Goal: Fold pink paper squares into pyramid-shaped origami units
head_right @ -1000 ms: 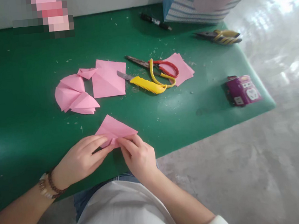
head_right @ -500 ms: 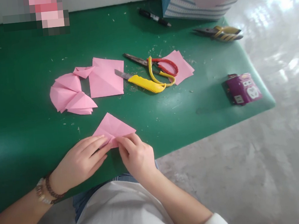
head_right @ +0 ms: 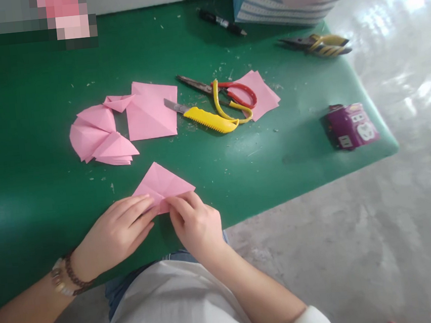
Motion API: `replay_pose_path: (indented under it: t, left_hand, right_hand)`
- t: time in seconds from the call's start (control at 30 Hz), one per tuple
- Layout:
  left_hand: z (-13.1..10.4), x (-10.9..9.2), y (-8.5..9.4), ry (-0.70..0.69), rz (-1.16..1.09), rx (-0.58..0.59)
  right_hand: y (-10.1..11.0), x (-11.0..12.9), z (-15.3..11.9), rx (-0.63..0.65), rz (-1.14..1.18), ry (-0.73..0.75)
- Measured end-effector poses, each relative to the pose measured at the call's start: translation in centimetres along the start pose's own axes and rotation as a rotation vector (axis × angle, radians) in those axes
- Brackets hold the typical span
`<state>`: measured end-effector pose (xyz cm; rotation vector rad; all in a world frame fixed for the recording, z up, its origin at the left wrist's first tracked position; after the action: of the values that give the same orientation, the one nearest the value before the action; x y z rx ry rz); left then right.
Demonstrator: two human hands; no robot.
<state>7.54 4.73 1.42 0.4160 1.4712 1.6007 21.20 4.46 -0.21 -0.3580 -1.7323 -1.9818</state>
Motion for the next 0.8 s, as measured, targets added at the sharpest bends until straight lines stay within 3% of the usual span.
replay_pose_path:
  t: [0.33,0.43,0.57,0.7,0.8]
  left_hand:
    - [0.0,-0.2,0.0,-0.032,0.018,0.029]
    - [0.1,-0.2,0.0,-0.029,0.018,0.044]
    - [0.2,-0.2,0.1,-0.021,0.015,0.056]
    - [0.1,-0.3,0.2,-0.017,0.021,0.052]
    - [0.1,-0.2,0.2,-0.01,0.016,0.042]
  right_hand:
    - [0.1,0.1,0.1,-0.008,0.035,-0.003]
    - [1.4,-0.7,-0.1,-0.024,0.138,-0.038]
    - [4.1,-1.4,-1.5,-0.142,0.213,-0.106]
    - [2.7,1.1,-2.8,0.093,0.357,0.03]
    - [0.6,1.8,-3.3,0.252,0.417,-0.019]
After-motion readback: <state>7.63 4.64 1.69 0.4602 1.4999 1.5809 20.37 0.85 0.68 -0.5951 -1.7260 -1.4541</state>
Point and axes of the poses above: each hand's wrist, its own z-axis towards the middle knuckle, its own y-axis out of the back of the hand, x = y × z, the point moved 7 cm from there along z, towards the middle knuckle, and after that the axes turned 1 degree about y, right-handed, at the moved point
